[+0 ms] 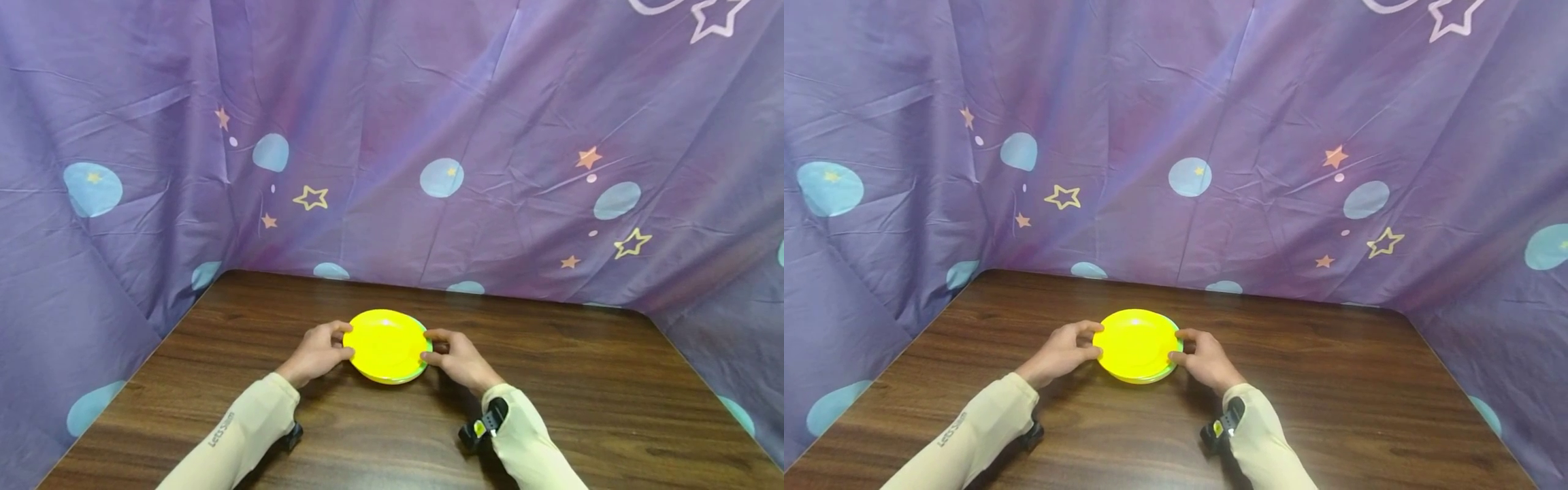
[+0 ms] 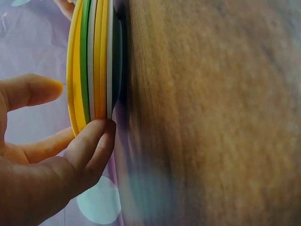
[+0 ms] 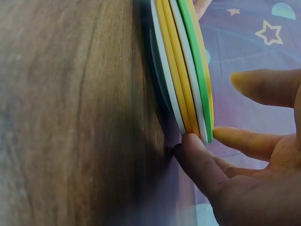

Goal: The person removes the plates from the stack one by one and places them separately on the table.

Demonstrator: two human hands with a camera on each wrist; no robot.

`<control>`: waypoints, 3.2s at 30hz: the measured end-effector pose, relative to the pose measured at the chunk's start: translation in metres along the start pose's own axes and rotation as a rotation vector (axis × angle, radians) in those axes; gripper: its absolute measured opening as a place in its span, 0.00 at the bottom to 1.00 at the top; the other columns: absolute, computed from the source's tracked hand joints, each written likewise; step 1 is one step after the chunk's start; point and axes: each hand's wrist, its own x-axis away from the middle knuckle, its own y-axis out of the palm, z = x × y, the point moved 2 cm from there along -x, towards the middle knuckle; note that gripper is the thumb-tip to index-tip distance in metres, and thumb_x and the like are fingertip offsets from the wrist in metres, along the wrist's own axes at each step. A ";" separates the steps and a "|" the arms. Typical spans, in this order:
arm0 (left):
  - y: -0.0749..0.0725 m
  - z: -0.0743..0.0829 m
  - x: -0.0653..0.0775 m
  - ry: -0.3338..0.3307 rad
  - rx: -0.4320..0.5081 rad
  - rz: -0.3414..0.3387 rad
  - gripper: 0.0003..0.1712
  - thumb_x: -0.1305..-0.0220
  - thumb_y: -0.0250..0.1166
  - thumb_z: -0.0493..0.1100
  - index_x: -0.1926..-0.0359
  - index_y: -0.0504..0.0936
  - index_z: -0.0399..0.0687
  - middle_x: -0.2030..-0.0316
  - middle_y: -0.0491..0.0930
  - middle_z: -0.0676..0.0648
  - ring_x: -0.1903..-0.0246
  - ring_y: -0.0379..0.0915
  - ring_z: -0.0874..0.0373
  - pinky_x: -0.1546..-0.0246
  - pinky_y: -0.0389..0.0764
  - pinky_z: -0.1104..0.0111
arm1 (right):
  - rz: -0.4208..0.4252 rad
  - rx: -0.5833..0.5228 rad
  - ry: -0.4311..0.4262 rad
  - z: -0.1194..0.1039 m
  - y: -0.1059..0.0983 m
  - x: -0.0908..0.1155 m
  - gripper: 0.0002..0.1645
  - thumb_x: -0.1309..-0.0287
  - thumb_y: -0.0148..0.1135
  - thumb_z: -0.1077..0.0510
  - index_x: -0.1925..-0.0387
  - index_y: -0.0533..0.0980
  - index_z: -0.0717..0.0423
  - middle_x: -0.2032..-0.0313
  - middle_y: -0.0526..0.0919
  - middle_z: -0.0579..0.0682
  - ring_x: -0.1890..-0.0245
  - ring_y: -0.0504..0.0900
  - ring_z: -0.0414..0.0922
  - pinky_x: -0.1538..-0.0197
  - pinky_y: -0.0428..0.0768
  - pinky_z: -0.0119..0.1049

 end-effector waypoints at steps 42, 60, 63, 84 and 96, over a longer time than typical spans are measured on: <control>-0.009 -0.008 0.003 0.002 0.177 -0.031 0.30 0.41 0.64 0.26 0.36 0.73 0.28 0.37 0.72 0.28 0.50 0.82 0.43 0.55 0.86 0.63 | 0.114 0.110 -0.031 -0.002 0.008 -0.004 0.31 0.53 0.65 0.72 0.42 0.76 0.69 0.56 0.87 0.63 0.56 0.86 0.52 0.53 0.84 0.39; -0.029 -0.023 0.005 -0.033 0.337 -0.019 0.33 0.41 0.56 0.23 0.32 0.65 0.24 0.35 0.66 0.25 0.62 0.78 0.60 0.62 0.80 0.75 | 0.122 0.132 -0.031 -0.001 0.007 -0.004 0.33 0.55 0.66 0.72 0.42 0.76 0.69 0.55 0.87 0.63 0.55 0.87 0.52 0.52 0.83 0.39; -0.033 -0.025 0.006 -0.060 0.344 -0.001 0.34 0.41 0.55 0.23 0.32 0.64 0.24 0.39 0.68 0.27 0.66 0.75 0.61 0.64 0.79 0.75 | 0.116 0.130 -0.033 -0.001 0.007 -0.004 0.33 0.55 0.66 0.72 0.41 0.76 0.69 0.55 0.87 0.63 0.55 0.87 0.52 0.53 0.83 0.37; -0.069 -0.041 0.006 -0.206 0.335 0.157 0.33 0.34 0.52 0.26 0.29 0.58 0.23 0.36 0.65 0.24 0.57 0.75 0.57 0.60 0.80 0.75 | 0.119 0.133 -0.029 -0.003 0.005 -0.003 0.34 0.55 0.66 0.71 0.41 0.75 0.69 0.54 0.87 0.62 0.55 0.86 0.52 0.51 0.84 0.39; -0.078 -0.052 0.002 -0.236 0.328 0.214 0.34 0.34 0.53 0.26 0.28 0.56 0.22 0.39 0.62 0.26 0.63 0.71 0.60 0.66 0.77 0.80 | 0.131 0.115 -0.003 -0.001 0.002 0.001 0.34 0.56 0.66 0.72 0.41 0.75 0.69 0.54 0.86 0.63 0.54 0.86 0.52 0.50 0.84 0.41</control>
